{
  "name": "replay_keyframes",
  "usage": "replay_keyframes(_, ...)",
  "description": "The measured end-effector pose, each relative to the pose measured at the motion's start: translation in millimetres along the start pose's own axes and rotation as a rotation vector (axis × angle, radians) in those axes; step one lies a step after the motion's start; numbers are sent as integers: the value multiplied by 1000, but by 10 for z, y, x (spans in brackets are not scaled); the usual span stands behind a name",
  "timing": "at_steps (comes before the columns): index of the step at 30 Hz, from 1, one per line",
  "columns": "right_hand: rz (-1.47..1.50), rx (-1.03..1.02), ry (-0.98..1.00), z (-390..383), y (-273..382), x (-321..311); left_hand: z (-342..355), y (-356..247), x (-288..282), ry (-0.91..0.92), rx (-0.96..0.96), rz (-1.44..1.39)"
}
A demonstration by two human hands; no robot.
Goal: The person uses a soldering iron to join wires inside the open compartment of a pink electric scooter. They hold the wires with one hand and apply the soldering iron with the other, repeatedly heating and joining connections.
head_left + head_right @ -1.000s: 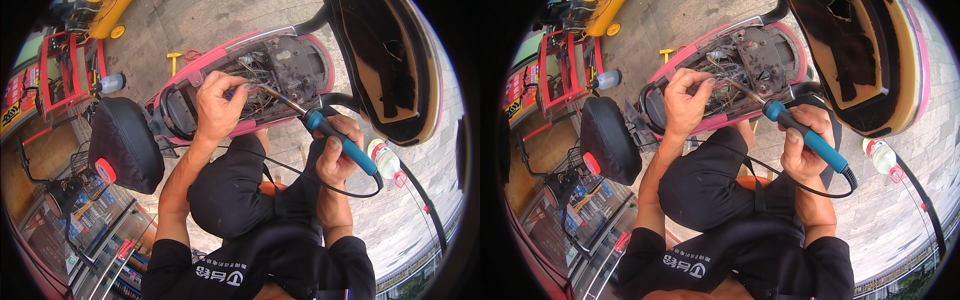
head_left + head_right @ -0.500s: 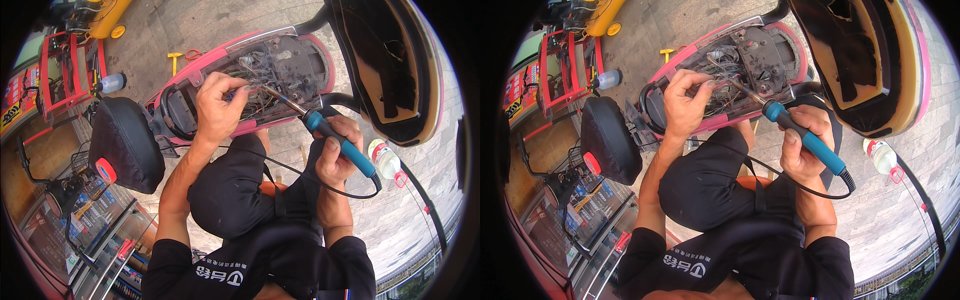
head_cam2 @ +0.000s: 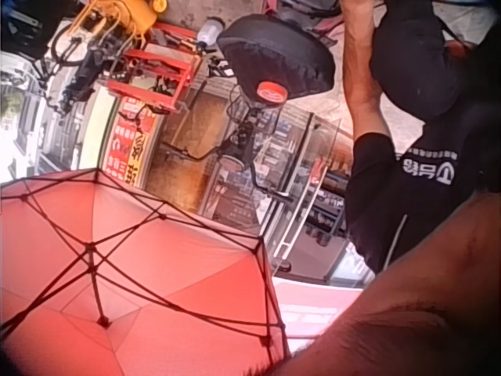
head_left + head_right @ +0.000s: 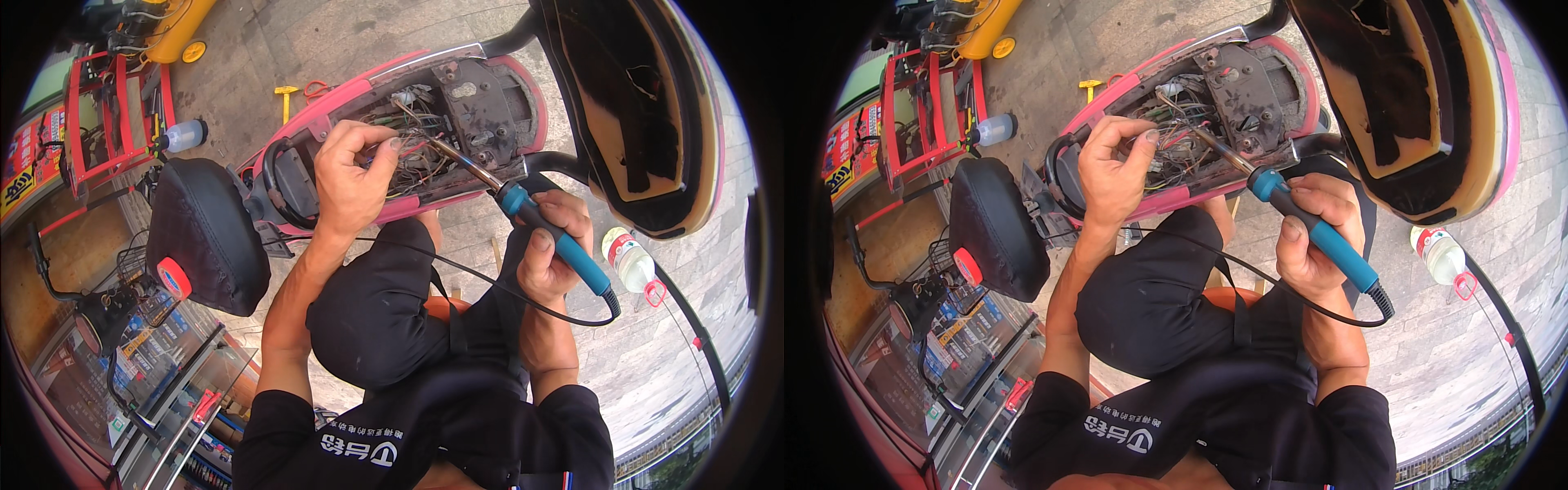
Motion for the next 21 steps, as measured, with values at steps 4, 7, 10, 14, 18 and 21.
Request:
replay_keyframes(4,-21,-9,18,4,14,-16,0,7,-21,-17,-9,-21)
replay_keyframes(7,-40,-25,7,-1,20,-46,-5,23,-26,-12,-3,-21)
replay_keyframes(10,-4,-30,-19,-10,-8,-66,-11,48,-27,-13,1,-35)
replay_keyframes(14,240,74,-89,-73,-118,-47,-17,67,-33,-24,5,-47)
replay_keyframes(18,360,188,-173,-148,-231,-59,-28,85,-44,-41,-8,-64)
replay_keyframes(21,434,268,-237,-213,-325,-61,-39,97,-48,-44,-27,-77)
Point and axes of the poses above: each hand's wrist, its own z-axis towards the middle knuckle, its own x-axis out of the palm, y = z × x, the point moved 6 cm from there along z, towards the middle knuckle, and after that the axes turned 13 degrees about y, right-handed, at the moved point
